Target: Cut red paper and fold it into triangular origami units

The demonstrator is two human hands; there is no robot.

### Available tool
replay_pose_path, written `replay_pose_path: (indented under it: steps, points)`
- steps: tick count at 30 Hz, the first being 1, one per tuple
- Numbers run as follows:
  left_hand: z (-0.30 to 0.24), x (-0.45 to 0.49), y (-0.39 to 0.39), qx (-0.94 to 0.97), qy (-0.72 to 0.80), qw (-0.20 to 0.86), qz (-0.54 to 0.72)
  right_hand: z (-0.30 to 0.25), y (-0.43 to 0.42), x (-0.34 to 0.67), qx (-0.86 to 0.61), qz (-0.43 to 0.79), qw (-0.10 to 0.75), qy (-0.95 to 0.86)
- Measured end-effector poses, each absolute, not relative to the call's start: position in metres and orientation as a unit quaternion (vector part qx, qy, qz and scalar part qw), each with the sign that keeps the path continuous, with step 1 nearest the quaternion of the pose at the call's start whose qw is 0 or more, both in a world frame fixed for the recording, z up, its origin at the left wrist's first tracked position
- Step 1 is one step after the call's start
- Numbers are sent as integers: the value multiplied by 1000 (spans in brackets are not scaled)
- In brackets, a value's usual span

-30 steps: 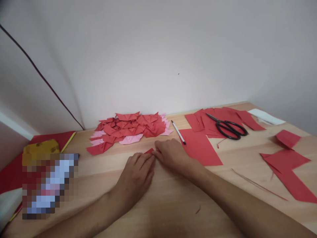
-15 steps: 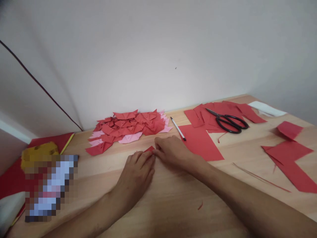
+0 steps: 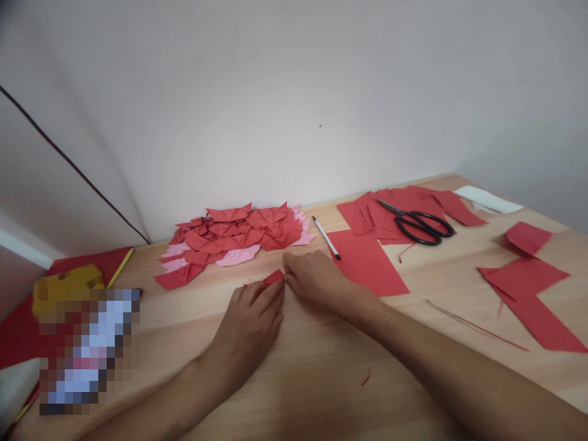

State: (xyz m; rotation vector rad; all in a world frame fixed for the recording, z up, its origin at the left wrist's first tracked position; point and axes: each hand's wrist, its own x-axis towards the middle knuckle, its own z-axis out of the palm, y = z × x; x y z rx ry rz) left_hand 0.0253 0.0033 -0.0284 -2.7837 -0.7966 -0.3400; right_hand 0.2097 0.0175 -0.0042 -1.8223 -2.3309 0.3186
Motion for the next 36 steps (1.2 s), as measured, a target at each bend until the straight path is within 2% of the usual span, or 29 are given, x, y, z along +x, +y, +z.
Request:
replay_pose_path:
  steps: [15,28,36]
  points:
    - [-27,23,0,-949,-253,136,-128,-5,17,207,-619,97,76,-776]
    - [-24,17,1,-950,-265,106,-131,-6,15,207,-615,88,99,-777]
    - [-28,16,3,-953,-254,93,-139,6,7,202,-524,61,132,-839]
